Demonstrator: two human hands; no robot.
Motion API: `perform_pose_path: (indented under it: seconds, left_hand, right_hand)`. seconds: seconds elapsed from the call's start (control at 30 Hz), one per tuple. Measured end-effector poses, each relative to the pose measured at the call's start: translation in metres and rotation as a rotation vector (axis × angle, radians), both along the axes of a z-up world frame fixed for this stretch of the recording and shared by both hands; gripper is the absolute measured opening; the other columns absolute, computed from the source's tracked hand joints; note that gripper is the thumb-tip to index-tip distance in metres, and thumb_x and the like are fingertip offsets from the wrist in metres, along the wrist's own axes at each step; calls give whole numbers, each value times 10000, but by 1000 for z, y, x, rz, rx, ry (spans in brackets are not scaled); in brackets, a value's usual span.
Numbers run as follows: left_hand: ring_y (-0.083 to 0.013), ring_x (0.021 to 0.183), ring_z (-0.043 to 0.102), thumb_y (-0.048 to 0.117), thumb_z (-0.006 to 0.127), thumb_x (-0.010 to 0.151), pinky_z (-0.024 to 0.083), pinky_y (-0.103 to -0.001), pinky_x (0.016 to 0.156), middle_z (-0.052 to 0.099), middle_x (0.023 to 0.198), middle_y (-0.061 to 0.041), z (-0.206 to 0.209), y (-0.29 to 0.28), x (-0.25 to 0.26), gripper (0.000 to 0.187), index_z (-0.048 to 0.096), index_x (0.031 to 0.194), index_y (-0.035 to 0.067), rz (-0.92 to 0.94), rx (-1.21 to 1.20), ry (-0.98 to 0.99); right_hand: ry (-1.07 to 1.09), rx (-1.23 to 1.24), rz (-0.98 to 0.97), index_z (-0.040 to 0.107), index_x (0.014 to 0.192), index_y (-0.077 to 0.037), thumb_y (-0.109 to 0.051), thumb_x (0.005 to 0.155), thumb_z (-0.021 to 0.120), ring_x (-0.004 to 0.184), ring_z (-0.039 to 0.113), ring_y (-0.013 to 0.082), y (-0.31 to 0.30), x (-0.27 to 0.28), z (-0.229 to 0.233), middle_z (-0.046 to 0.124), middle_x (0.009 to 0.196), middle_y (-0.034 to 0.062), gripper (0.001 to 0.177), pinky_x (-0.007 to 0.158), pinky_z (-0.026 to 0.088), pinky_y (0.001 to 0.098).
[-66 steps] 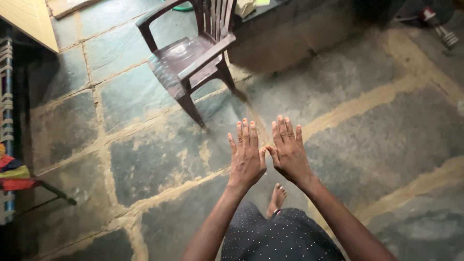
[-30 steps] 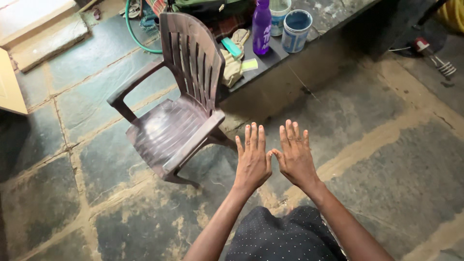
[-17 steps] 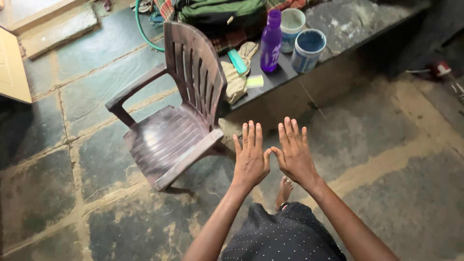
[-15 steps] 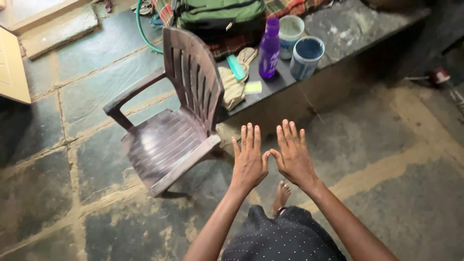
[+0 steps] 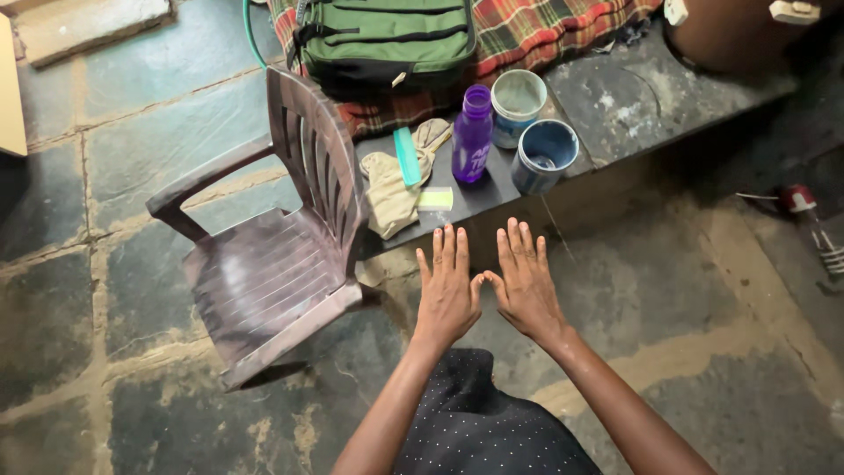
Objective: The person picks up a plastic bag containing vegetables from a table, walks to a refrigerator, opens it, and places the bag inside. They then retrieve a purple bottle and a green thermos from the table and place them on a kitchen counter.
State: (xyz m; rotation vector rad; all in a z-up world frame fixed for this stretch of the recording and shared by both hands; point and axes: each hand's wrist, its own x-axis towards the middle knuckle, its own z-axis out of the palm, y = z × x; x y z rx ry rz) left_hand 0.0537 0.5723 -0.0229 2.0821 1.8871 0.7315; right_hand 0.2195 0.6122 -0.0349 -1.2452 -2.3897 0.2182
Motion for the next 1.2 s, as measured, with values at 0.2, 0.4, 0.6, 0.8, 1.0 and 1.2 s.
perform_pose_path:
  seconds: [0.2, 0.4, 0.6, 0.8, 1.0, 1.2]
  left_hand:
    - [-429, 1561, 142, 300, 570, 972, 117, -651, 1210, 202, 1655, -269, -8, 56, 0, 785, 222, 1582, -49, 4, 9, 24]
    - [-430, 1554, 148, 289, 582, 952, 118, -648, 1209, 198, 1653, -277, -12, 123, -8, 805, 215, 1579, -59, -1, -19, -23]
    - [-429, 1567, 140, 277, 594, 946, 121, -652, 1210, 199, 1668, -276, -16, 177, -25, 826, 206, 1590, -64, -26, 17, -47]
    - [-433, 1559, 137, 315, 625, 933, 107, -659, 1206, 202, 1656, -280, -25, 220, -38, 864, 197, 1573, -77, -32, -15, -22]
    - [-425, 1560, 140, 338, 662, 913, 116, -649, 1215, 216, 1644, -280, -39, 253, -44, 916, 182, 1572, -79, -34, -56, -67]
    - [-415, 1553, 148, 349, 686, 896, 142, -642, 1205, 231, 1637, -270, -50, 273, -41, 942, 177, 1570, -69, -6, -132, -63]
  right_hand:
    - [8, -19, -19, 298, 1545, 91, -327, 999, 561, 1537, 198, 463, 55, -1, -6, 218, 1647, 308, 737, 1213, 163, 616]
    - [9, 6, -41, 292, 1558, 74, -336, 1007, 549, 1543, 195, 458, 117, -10, -5, 225, 1648, 304, 733, 1224, 161, 603]
    - [-4, -6, -79, 253, 1571, 74, -326, 994, 552, 1545, 198, 454, 168, -27, -5, 225, 1651, 307, 763, 1227, 161, 599]
    - [-36, -52, -151, 260, 1560, 69, -343, 984, 569, 1538, 204, 456, 203, -36, -14, 228, 1644, 306, 773, 1218, 174, 597]
    - [-43, -58, -155, 239, 1572, 77, -337, 970, 595, 1529, 220, 466, 233, -41, -26, 237, 1636, 313, 813, 1221, 190, 598]
    - [-64, -105, -140, 225, 1575, 79, -319, 952, 615, 1549, 192, 449, 253, -40, -35, 230, 1641, 307, 836, 1224, 180, 589]
